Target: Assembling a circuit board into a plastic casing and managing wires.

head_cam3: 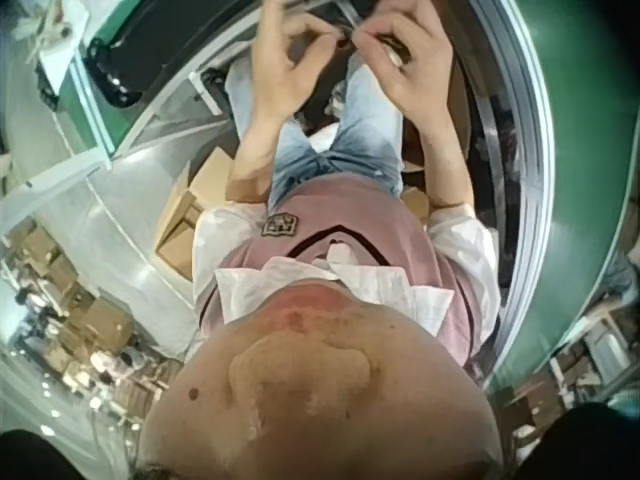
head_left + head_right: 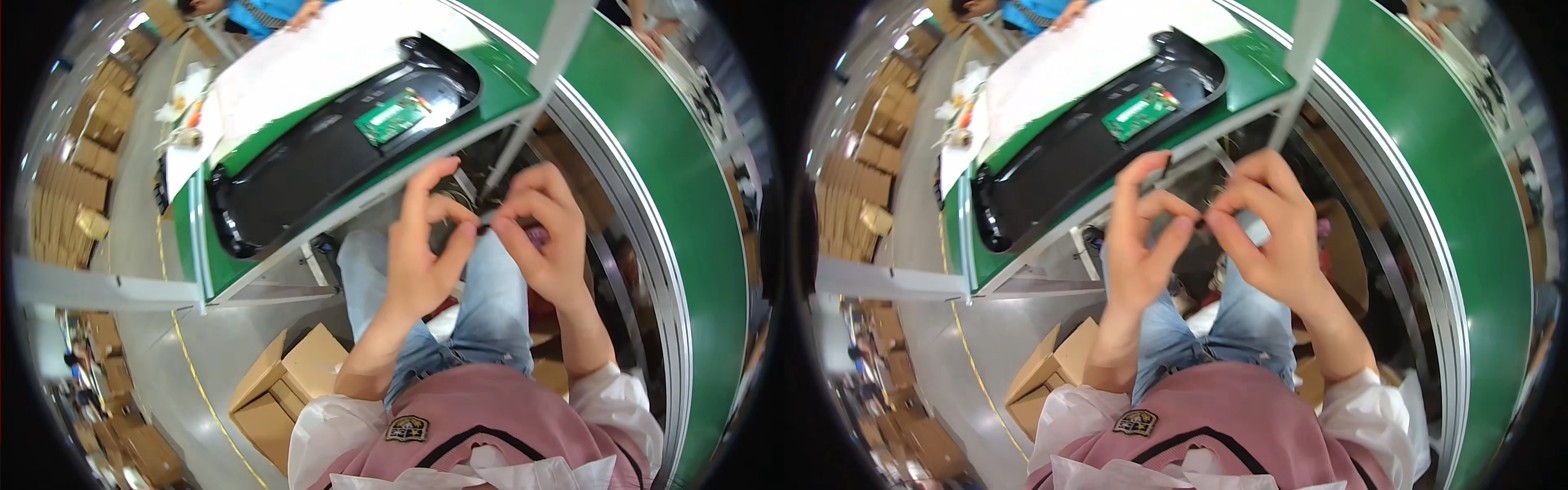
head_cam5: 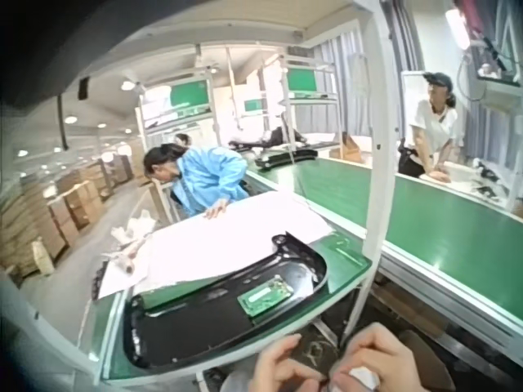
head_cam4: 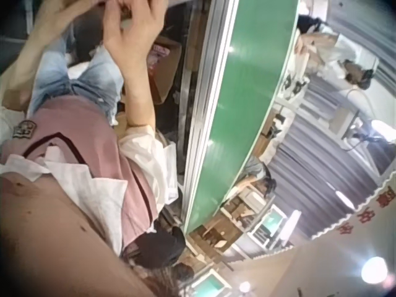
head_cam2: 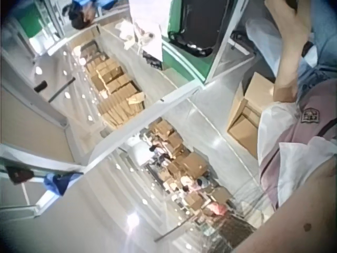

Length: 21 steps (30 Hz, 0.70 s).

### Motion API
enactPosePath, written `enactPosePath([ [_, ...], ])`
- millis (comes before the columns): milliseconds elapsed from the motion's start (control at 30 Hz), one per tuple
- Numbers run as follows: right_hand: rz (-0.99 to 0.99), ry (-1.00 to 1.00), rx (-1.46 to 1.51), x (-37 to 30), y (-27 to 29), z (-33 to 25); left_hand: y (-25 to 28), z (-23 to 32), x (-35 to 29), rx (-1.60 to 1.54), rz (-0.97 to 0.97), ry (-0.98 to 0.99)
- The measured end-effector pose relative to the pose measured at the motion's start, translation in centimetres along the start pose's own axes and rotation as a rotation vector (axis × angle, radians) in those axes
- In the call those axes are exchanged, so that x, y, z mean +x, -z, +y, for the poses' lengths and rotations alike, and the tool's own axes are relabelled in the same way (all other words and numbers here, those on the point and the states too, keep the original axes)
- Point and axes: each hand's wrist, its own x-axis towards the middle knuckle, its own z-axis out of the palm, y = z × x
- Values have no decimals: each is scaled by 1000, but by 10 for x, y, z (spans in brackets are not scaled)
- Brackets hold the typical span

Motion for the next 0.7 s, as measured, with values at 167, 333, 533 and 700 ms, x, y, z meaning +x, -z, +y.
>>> enactPosePath([
  [167,162,102,-209,-17,-17,5,14,-60,-41,16,259,350],
  [333,-70,-190,-68,-51,-63,71,5,-187,-167,64,253,640],
  [533,-267,-527,2,-138,-144,235,-36,-217,-189,309,-284,719],
  [700,-505,-595,-89,-170,-225,272,-50,-264,-226,458,-151,856],
])
